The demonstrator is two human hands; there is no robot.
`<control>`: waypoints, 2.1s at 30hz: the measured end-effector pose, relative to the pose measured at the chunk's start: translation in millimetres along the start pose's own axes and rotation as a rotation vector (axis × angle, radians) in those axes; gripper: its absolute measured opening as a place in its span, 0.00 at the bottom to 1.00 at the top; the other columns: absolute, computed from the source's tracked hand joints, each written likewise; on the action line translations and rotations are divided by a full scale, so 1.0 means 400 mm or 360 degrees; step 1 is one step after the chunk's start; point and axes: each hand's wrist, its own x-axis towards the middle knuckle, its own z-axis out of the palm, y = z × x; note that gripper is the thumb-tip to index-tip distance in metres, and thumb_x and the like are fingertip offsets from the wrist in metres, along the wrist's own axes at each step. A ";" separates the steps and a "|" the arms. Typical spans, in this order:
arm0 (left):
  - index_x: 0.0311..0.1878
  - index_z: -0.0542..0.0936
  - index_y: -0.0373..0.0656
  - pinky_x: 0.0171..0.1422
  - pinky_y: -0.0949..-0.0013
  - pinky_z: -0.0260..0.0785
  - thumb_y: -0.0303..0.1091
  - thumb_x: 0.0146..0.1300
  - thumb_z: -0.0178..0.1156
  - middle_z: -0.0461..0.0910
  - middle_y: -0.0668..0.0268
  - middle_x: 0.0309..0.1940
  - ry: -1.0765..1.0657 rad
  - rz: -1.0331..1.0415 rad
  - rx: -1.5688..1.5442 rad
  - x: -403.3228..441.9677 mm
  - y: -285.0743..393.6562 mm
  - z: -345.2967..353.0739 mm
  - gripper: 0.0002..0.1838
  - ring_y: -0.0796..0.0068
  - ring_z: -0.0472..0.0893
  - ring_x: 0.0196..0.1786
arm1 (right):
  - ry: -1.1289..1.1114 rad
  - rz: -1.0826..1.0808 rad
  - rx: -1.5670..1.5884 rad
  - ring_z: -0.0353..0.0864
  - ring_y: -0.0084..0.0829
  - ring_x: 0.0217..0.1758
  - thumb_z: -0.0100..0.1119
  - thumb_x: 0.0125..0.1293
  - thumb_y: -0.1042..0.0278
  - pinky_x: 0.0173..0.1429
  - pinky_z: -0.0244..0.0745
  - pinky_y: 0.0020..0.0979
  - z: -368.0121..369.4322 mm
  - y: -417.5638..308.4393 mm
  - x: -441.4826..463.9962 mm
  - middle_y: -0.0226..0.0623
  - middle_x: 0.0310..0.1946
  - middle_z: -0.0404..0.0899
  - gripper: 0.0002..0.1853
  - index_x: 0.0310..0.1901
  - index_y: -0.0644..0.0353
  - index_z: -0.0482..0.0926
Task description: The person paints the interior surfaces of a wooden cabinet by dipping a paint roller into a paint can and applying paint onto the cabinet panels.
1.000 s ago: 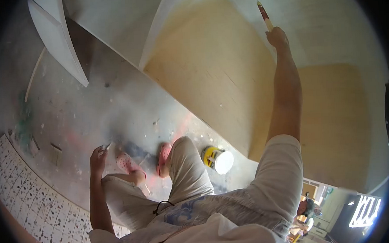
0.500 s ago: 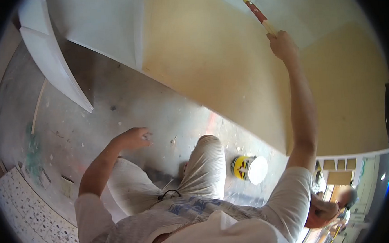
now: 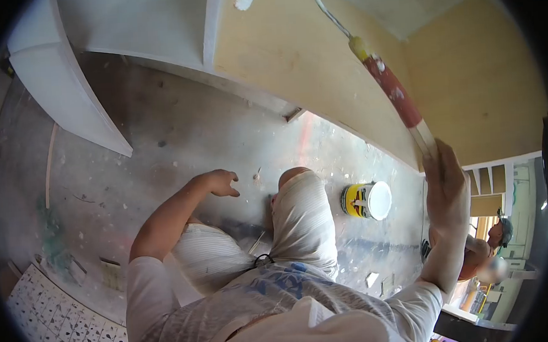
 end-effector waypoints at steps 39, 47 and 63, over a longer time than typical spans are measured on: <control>0.45 0.77 0.34 0.49 0.63 0.70 0.46 0.43 0.65 0.80 0.51 0.40 0.0658 -0.1310 -0.0506 -0.155 -0.467 -0.070 0.29 0.55 0.80 0.42 | -0.0485 -0.0105 -0.0431 0.77 0.48 0.45 0.50 0.57 0.71 0.48 0.72 0.43 0.354 0.162 0.514 0.53 0.40 0.77 0.13 0.44 0.66 0.72; 0.41 0.78 0.32 0.42 0.65 0.71 0.42 0.45 0.62 0.80 0.53 0.35 0.0845 -0.0828 -0.0174 -0.109 -0.438 -0.005 0.24 0.62 0.80 0.37 | -0.0490 -0.0182 -0.0329 0.76 0.55 0.38 0.54 0.58 0.67 0.41 0.70 0.48 0.178 0.044 0.036 0.57 0.35 0.77 0.14 0.44 0.61 0.67; 0.39 0.79 0.33 0.37 0.64 0.72 0.44 0.46 0.65 0.81 0.53 0.31 0.0802 -0.1214 -0.0605 -0.202 -0.622 0.125 0.23 0.62 0.80 0.33 | -0.0309 -0.0123 -0.0353 0.76 0.56 0.35 0.52 0.62 0.62 0.38 0.70 0.50 0.319 0.022 0.011 0.54 0.30 0.78 0.15 0.47 0.60 0.65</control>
